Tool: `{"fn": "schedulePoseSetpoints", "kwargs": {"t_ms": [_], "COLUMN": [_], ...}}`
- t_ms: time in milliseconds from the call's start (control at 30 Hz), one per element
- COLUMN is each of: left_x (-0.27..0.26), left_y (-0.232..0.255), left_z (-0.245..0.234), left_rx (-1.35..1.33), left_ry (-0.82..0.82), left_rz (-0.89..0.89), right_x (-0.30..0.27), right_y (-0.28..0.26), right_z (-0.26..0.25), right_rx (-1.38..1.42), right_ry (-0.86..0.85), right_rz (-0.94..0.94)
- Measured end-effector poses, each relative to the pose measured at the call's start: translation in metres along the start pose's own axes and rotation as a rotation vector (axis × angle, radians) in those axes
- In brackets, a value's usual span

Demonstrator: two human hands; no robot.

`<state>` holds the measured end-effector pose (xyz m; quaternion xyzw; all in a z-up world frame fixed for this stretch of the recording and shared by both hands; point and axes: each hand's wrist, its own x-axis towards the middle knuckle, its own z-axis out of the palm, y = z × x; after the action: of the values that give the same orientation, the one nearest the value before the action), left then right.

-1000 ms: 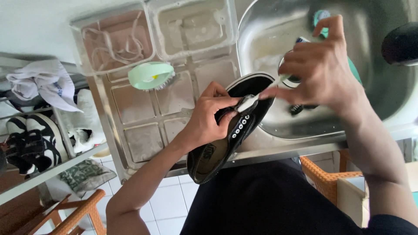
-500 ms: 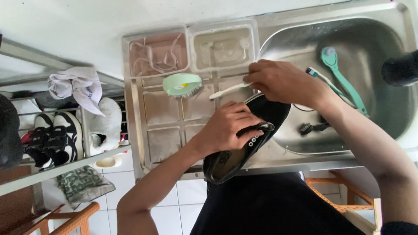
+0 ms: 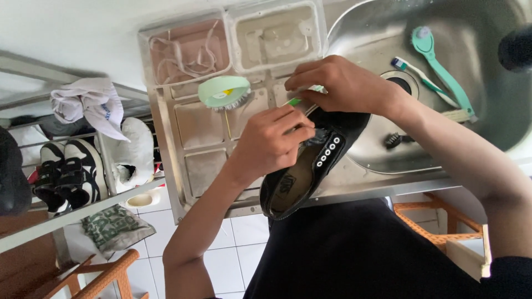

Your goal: The person cleans a shoe by hand using a toothbrush and a cleaning agent, then rinses the shoe under running water from a faucet before scrubbing the inner part with a larger brush.

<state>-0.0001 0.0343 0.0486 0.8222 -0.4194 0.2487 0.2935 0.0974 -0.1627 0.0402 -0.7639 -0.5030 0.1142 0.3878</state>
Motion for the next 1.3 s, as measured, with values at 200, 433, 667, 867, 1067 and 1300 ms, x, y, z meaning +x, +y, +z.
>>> {"fn": "schedulePoseSetpoints", "kwargs": {"t_ms": [200, 433, 667, 867, 1067, 1300], "left_x": [0.007, 0.013, -0.002, 0.007, 0.032, 0.107], "left_y": [0.009, 0.046, 0.093, 0.097, 0.068, 0.053], "left_z": [-0.022, -0.027, -0.010, -0.013, 0.005, 0.062], "left_rx": [-0.349, -0.317, 0.063, 0.123, 0.182, 0.065], "left_ry": [-0.144, -0.551, -0.639, -0.802, -0.674, -0.735], "left_rz": [-0.206, -0.391, -0.640, -0.681, -0.473, -0.362], "right_x": [-0.024, -0.064, -0.066, -0.059, -0.096, -0.171], "right_y": [-0.025, -0.018, -0.016, -0.033, 0.003, 0.032], "right_z": [-0.012, -0.004, -0.006, -0.022, -0.036, -0.089], "right_rx": [0.073, -0.299, -0.110, 0.078, 0.081, 0.268], "right_ry": [0.067, 0.096, 0.081, 0.120, 0.261, 0.505], "right_rz": [-0.038, 0.144, 0.562, 0.624, 0.670, 0.694]}}
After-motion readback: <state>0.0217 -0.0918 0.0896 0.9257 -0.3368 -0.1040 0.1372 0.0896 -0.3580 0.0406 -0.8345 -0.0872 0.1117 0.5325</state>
